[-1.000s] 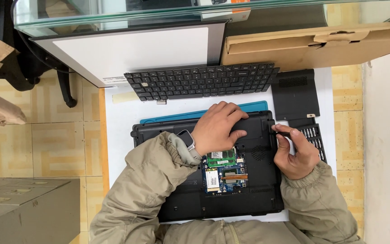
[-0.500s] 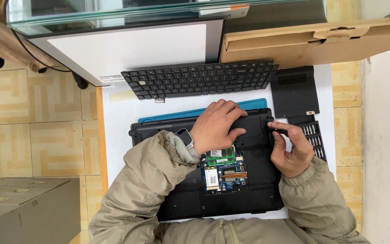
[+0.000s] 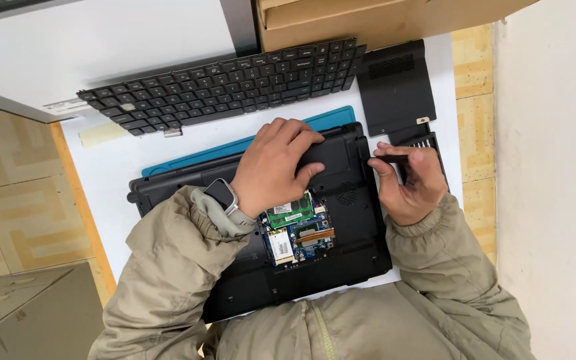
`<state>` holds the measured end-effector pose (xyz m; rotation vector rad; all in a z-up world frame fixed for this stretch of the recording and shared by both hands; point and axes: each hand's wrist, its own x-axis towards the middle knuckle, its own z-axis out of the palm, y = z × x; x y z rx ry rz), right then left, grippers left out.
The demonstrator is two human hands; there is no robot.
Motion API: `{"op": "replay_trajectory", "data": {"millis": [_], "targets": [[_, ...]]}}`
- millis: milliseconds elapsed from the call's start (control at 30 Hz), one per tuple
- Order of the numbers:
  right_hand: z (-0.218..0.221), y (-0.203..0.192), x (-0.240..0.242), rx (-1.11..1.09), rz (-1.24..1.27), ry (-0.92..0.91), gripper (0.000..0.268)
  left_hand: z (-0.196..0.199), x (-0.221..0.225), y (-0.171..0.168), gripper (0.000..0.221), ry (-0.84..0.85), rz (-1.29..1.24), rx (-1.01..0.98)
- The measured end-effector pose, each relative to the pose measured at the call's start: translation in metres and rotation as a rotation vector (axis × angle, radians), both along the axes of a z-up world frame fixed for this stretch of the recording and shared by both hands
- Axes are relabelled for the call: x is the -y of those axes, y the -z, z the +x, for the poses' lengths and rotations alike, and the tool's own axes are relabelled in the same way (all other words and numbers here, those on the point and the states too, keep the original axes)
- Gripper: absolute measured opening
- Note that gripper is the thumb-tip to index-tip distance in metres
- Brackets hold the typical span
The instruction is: Removing the back cover of a laptop using a screwdriver and manual prying.
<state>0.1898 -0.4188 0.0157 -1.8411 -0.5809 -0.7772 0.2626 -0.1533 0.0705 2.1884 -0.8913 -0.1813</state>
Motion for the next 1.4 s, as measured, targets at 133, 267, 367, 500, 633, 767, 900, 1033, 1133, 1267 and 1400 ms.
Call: {"op": "replay_trajectory", "data": {"millis": [133,267,367,500,633,767,900,1033,1133,1267,1400], "targets": [[0.003,-0.016,-0.014,-0.015,-0.007,-0.029,0.065,0.000,0.001,-0.002,0.038,-0.008,-0.007,-0.007],[-0.002,0.000,-0.003,0.002,-0.058,0.005,0.074,0.000,0.000,-0.001,0.038,-0.006,-0.011,-0.009],[-0.003,-0.004,-0.009,-0.019,0.005,-0.044,0.069,0.000,0.000,-0.002,0.038,-0.006,-0.015,-0.008],[0.004,-0.008,-0.003,0.003,-0.099,-0.016,0.076,0.001,0.000,-0.003,0.038,-0.002,-0.008,-0.006],[-0.003,-0.007,-0.007,-0.002,-0.064,-0.025,0.063,0.000,0.001,-0.003,0.038,-0.011,-0.008,-0.007],[-0.008,-0.005,-0.010,-0.008,0.033,-0.012,0.068,0.000,0.001,-0.005,0.038,-0.018,-0.009,-0.006],[-0.006,-0.015,-0.014,-0.003,0.075,0.002,0.071,0.000,0.001,-0.003,0.038,-0.014,-0.008,-0.005],[-0.005,-0.022,-0.013,0.012,0.099,0.001,0.071,0.000,0.001,-0.002,0.038,-0.013,-0.010,-0.005],[-0.011,-0.023,-0.012,-0.064,0.183,0.063,0.078,-0.001,0.002,0.000,0.038,-0.015,-0.044,0.028],[-0.013,-0.031,-0.014,-0.183,0.330,0.091,0.080,-0.011,0.010,-0.005,0.033,-0.020,-0.104,0.268],[-0.020,-0.039,-0.022,-0.253,0.459,0.082,0.081,-0.028,0.027,-0.023,0.037,0.027,-0.183,0.023]]}}
